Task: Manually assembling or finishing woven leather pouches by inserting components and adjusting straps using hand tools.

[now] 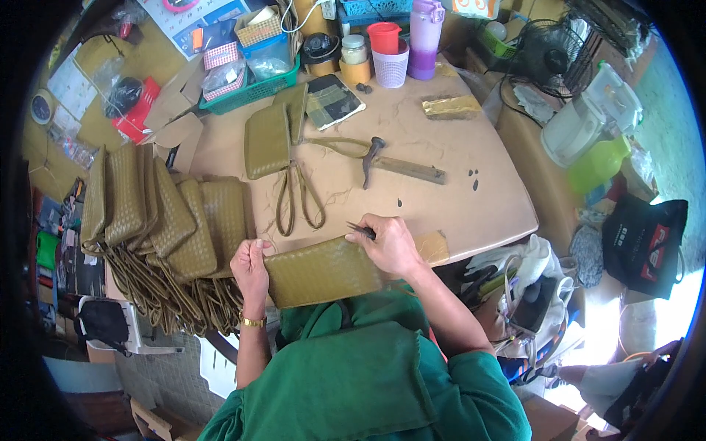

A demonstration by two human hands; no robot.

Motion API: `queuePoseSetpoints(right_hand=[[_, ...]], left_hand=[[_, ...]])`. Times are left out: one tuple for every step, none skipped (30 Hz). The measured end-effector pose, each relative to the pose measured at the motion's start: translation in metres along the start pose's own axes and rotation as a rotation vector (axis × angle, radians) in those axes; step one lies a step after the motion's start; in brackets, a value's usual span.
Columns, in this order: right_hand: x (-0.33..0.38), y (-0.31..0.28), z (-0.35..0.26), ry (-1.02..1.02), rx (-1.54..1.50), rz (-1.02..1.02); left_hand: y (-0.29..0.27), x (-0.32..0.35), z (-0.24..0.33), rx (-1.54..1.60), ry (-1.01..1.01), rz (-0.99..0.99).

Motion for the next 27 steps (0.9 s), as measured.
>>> queuePoseSetpoints(right_hand=[[0.004,0.003,0.001,-0.037,-0.021,0.011],[0.006,0.006,0.002,-0.075,-0.043,0.022],[0.005,0.008,0.005,-0.075,-0.043,0.021],[0.005,0.011,0.01,-0.055,-0.036,0.019],[0.005,0.012,0.013,-0.037,-0.028,0.018],[0.008,0.013,0.013,-0.041,-0.027,0.016],[0.008,0.014,0.016,-0.009,0.033,0.017],[0.008,0.014,0.019,0.022,0.093,0.018],[0.007,0.012,0.022,0.025,0.089,0.014],[0.008,0.011,0.024,-0.007,0.188,-0.019],[0.009,0.012,0.024,-0.04,0.286,-0.053],[0.004,0.009,0.023,-0.042,0.287,-0.057],[-0.005,0.0,0.02,0.003,0.359,-0.015],[-0.015,-0.009,0.017,0.043,0.434,0.026],[-0.028,-0.007,0.016,0.04,0.435,0.019],[-0.044,-0.003,0.012,-0.045,0.406,0.044],[-0.06,0.001,0.009,-0.129,0.375,0.071],[-0.08,0.004,0.011,-0.132,0.375,0.069],[-0.101,0.011,0.013,-0.159,0.312,0.019],[-0.112,0.017,0.011,-0.185,0.246,-0.04],[-0.116,0.017,0.01,-0.186,0.243,-0.049],[-0.12,0.012,0.002,-0.256,0.338,0.068],[-0.121,0.006,-0.006,-0.325,0.432,0.188],[-0.122,0.001,-0.005,-0.332,0.428,0.181],[-0.12,-0.011,0.004,-0.238,0.484,0.266],[-0.117,-0.026,0.015,-0.138,0.544,0.359],[-0.109,-0.035,0.028,-0.141,0.593,0.408]], left_hand=[[-0.001,-0.001,0.005,-0.132,0.054,0.053],[0.001,-0.006,0.009,-0.133,0.052,0.054],[0.002,-0.01,0.014,-0.028,0.058,0.085],[0.001,-0.011,0.015,0.076,0.065,0.119],[0.0,-0.011,0.011,0.075,0.065,0.122],[0.001,-0.011,0.003,0.099,0.043,0.094],[0.003,-0.014,-0.003,0.12,0.014,0.06],[0.004,-0.016,-0.005,0.117,0.009,0.059],[0.007,-0.017,-0.006,0.091,-0.03,0.051],[0.011,-0.016,-0.005,0.071,-0.062,0.048],[0.013,-0.014,0.0,0.072,-0.063,0.053],[0.015,-0.01,0.024,-0.334,0.179,0.072],[0.025,-0.003,0.045,-0.738,0.42,0.084],[0.038,0.006,0.042,-0.71,0.326,-0.14],[0.052,0.024,0.037,-0.675,0.227,-0.362],[0.064,0.041,0.05,-0.745,0.257,-0.429],[0.075,0.056,0.059,-0.815,0.287,-0.499],[0.082,0.066,0.049,-0.849,0.289,-0.563],[0.085,0.064,0.045,-0.851,0.287,-0.562],[0.087,0.068,0.043,-0.872,0.316,-0.594],[0.088,0.071,0.042,-0.892,0.347,-0.627],[0.086,0.072,0.038,-0.88,0.338,-0.694],[0.083,0.072,0.034,-0.884,0.326,-0.687],[0.085,0.073,0.032,-0.885,0.375,-0.73],[0.084,0.077,0.03,-0.884,0.414,-0.77],[0.083,0.078,0.029,-0.884,0.404,-0.765],[0.083,0.078,0.03,-0.869,0.403,-0.764]])
Point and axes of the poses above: each hand's wrist, its own x-axis away from the middle knuckle, its own y-axis out of the palm, z = x × y, the point moved 5 cm from there along -x, towards the middle knuckle, and after that the axes turned 7 degrees about -z, right-handed, at the moved point
